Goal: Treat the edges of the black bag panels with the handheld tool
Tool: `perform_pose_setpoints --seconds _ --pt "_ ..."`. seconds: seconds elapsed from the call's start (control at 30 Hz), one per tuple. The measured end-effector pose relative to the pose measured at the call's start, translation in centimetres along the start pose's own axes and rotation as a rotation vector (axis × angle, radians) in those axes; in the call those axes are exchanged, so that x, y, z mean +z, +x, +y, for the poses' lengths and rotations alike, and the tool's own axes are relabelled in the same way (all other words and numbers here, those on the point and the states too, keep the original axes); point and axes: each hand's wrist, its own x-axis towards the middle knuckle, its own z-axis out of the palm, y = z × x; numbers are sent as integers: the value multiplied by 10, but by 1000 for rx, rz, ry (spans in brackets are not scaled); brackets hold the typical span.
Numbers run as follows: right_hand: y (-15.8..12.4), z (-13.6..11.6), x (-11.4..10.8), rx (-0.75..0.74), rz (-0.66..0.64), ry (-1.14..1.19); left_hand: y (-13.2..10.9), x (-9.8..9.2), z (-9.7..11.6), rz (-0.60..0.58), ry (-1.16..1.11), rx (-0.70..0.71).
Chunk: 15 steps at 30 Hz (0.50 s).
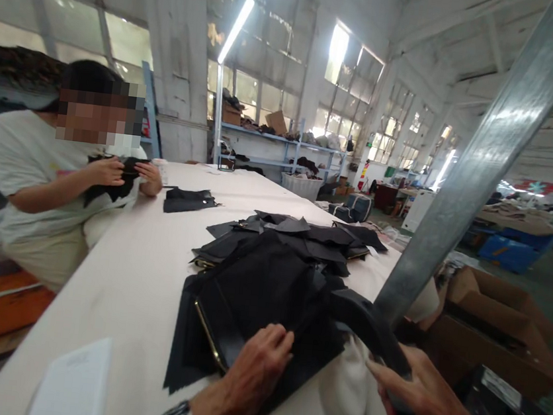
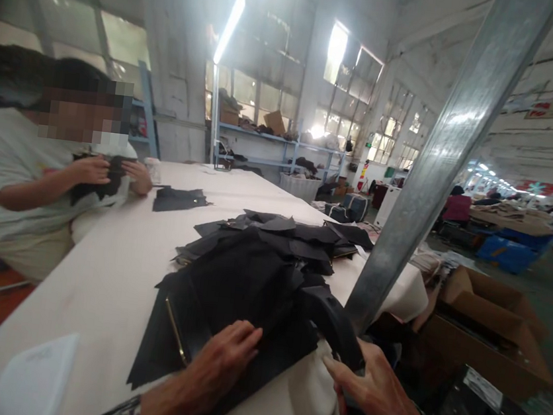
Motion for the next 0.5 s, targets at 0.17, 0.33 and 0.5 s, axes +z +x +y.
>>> perform_pose_setpoints --seconds 0.17,0.33,0.5 --pt "-18 -2 13 -3 -111 -28 -38 -48 -31 77 -374 -445" --pt "-26 -15 22 42 -174 -100 -76 -52 -31 -101 -637 -876" --pt "-28 -24 35 94 -218 -94 -74 -40 -17 -333 -1142 -1149"
